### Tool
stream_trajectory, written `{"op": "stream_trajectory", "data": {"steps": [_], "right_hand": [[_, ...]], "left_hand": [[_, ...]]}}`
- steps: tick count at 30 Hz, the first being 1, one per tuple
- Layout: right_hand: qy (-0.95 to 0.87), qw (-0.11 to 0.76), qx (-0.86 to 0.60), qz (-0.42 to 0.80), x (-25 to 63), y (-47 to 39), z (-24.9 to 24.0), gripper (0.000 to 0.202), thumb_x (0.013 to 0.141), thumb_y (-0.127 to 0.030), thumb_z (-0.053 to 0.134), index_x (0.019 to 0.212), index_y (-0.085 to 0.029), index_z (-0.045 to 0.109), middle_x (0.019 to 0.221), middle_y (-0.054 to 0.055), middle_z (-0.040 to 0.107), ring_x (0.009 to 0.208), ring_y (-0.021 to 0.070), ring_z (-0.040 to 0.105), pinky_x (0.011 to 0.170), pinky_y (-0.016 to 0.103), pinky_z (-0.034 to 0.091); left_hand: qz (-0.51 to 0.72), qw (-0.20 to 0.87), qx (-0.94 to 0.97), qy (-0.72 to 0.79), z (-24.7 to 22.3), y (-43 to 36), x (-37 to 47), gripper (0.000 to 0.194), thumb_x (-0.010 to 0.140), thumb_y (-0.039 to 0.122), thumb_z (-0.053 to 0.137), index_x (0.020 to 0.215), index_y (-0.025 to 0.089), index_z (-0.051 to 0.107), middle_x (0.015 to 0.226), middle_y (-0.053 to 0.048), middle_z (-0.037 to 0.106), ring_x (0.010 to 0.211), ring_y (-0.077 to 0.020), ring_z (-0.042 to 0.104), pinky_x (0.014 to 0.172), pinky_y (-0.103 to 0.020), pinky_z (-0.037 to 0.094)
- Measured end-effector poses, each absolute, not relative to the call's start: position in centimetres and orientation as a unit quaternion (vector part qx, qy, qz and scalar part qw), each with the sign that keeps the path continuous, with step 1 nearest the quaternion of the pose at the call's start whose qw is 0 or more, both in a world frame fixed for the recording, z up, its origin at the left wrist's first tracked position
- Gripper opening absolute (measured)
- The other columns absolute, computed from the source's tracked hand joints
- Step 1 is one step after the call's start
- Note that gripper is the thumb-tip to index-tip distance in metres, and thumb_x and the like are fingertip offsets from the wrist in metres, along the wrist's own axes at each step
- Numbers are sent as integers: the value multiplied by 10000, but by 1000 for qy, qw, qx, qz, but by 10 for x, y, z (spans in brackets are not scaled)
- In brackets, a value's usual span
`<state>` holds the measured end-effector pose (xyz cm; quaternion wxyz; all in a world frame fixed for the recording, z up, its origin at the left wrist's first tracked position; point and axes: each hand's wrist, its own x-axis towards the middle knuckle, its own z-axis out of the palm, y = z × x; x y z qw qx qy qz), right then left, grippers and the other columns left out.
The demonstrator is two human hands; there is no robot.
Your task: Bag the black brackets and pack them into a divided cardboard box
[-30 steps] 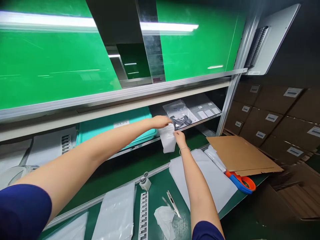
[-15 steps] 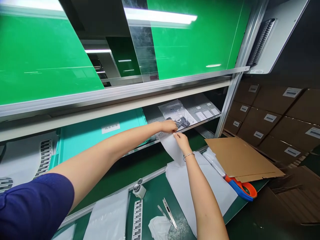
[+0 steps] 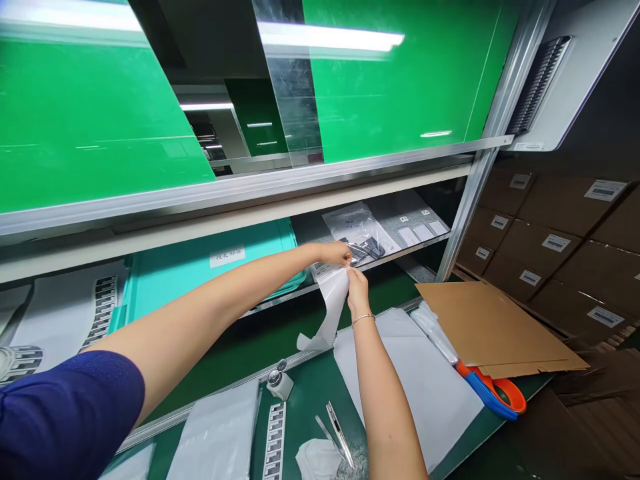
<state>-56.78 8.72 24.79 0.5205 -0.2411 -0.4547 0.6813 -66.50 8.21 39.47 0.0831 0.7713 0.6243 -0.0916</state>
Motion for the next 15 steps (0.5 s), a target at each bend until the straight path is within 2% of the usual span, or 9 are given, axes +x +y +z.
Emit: {"op": "stream_trajectory", "data": {"steps": [6, 10, 15], "right_hand": [[-400, 520, -230, 719, -574, 89, 248, 317, 615, -462, 691, 685, -192, 540, 617, -17, 559, 621, 131, 518, 585, 248, 428], [-381, 510, -233, 735, -575, 89, 241, 363, 618, -513, 695, 684, -202, 519, 591, -30, 548, 612, 133, 533, 590, 255, 441], [-405, 465, -222, 755, -564, 82, 232, 439, 652, -572, 700, 831, -181, 614, 683, -11, 620, 637, 128, 555, 592, 238, 435]], "left_hand": [[-40, 135, 753, 642, 394, 79, -670, 154, 735, 152, 575, 837, 160, 691, 832, -4, 700, 777, -142, 594, 731, -229, 457], [-14, 150, 747, 648, 397, 79, -674, 164, 765, 166, 555, 865, 155, 685, 875, -4, 705, 795, -129, 599, 729, -210, 456], [-24, 141, 749, 646, 397, 79, -681, 170, 742, 128, 552, 837, 159, 689, 844, 6, 701, 779, -123, 588, 701, -202, 429]]}}
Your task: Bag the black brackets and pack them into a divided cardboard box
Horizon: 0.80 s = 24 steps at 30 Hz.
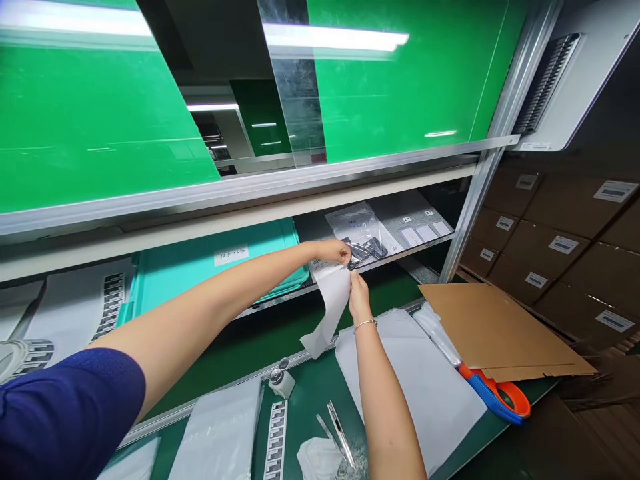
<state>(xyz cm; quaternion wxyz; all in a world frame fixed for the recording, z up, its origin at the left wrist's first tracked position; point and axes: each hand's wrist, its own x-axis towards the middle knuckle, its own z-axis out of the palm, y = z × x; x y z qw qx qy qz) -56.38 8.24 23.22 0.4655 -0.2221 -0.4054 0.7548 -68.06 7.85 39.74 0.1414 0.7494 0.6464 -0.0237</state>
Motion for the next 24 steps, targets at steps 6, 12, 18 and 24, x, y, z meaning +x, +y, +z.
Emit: {"op": "stream_trajectory", "data": {"steps": [6, 12, 18, 24], "right_hand": [[-452, 389, -239, 766, -552, 77, 215, 410, 552, -488, 802, 646, -164, 568, 569, -45, 541, 518, 80, 454, 515, 203, 363], [-448, 362, -315, 755, -549, 64, 181, 444, 531, -514, 775, 569, -199, 465, 482, -69, 441, 452, 89, 401, 460, 227, 337], [-446, 412, -371, 702, -510, 20, 157, 439, 627, -545, 706, 573, -215, 422, 491, -69, 418, 478, 103, 389, 466, 235, 323], [-491, 460, -352, 651, -453, -30, 184, 385, 744, -540, 668, 736, -177, 539, 619, -56, 499, 575, 94, 424, 548, 210, 351]], "left_hand": [[-31, 124, 744, 656, 396, 80, -690, 259, 753, 197, 610, 996, 150, 689, 954, -25, 718, 827, -136, 610, 716, -202, 431], [-35, 95, 740, 665, 401, 79, -699, 185, 815, 217, 565, 904, 141, 708, 969, -37, 730, 865, -142, 634, 736, -202, 444], [-14, 20, 750, 662, 404, 66, -682, 333, 812, 160, 551, 1128, 133, 654, 1245, -117, 631, 1182, -239, 541, 1005, -325, 386], [-45, 159, 790, 591, 367, -30, -604, 560, 786, 383, 660, 1259, 106, 549, 1196, -156, 643, 1073, -272, 597, 827, -313, 473]]}}
